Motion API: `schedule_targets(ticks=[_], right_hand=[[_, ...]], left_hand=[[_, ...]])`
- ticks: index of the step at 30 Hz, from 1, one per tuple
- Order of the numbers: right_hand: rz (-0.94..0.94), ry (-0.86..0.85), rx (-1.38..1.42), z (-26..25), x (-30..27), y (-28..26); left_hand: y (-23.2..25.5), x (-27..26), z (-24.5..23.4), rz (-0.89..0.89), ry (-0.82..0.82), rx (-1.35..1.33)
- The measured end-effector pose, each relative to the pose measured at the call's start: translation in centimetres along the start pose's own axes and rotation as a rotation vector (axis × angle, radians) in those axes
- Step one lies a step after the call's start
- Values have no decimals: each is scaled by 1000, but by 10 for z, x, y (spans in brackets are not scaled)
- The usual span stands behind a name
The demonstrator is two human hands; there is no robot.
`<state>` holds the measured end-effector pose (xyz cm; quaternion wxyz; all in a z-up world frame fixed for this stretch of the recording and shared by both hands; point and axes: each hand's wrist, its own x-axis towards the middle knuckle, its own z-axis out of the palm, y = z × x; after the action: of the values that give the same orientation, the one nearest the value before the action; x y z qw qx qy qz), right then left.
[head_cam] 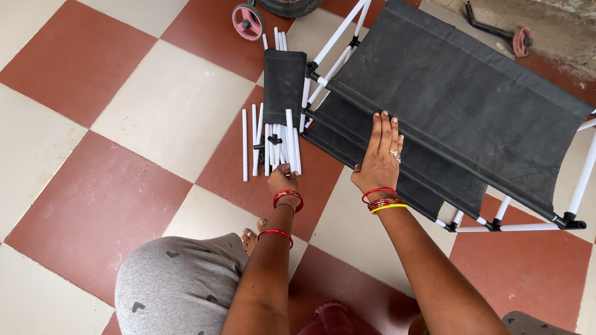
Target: The person assembles a multi-tiered storage rack by inserting white support rods into plastic connectors and attaching the black fabric shelf panels.
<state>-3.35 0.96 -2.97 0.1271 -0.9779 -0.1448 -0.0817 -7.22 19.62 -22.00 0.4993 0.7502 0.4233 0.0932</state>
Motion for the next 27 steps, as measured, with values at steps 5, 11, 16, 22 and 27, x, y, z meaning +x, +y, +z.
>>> schedule_targets(ticks=[5,11,16,22,27], right_hand=[[-8,42,5,11,3,0],[-6,101,13,23,5,0],[-15,133,-3,34,7,3],[-19,179,-13,49,10,7],[-19,196,-44,58,12,9]], left_hand=[[-26,26,0,-135,-20,119],[-59,63,8,-272,-12,186],[-81,86,13,-265,2,173],[-82,106,18,-254,49,278],[-86,109,19,-196,34,317]])
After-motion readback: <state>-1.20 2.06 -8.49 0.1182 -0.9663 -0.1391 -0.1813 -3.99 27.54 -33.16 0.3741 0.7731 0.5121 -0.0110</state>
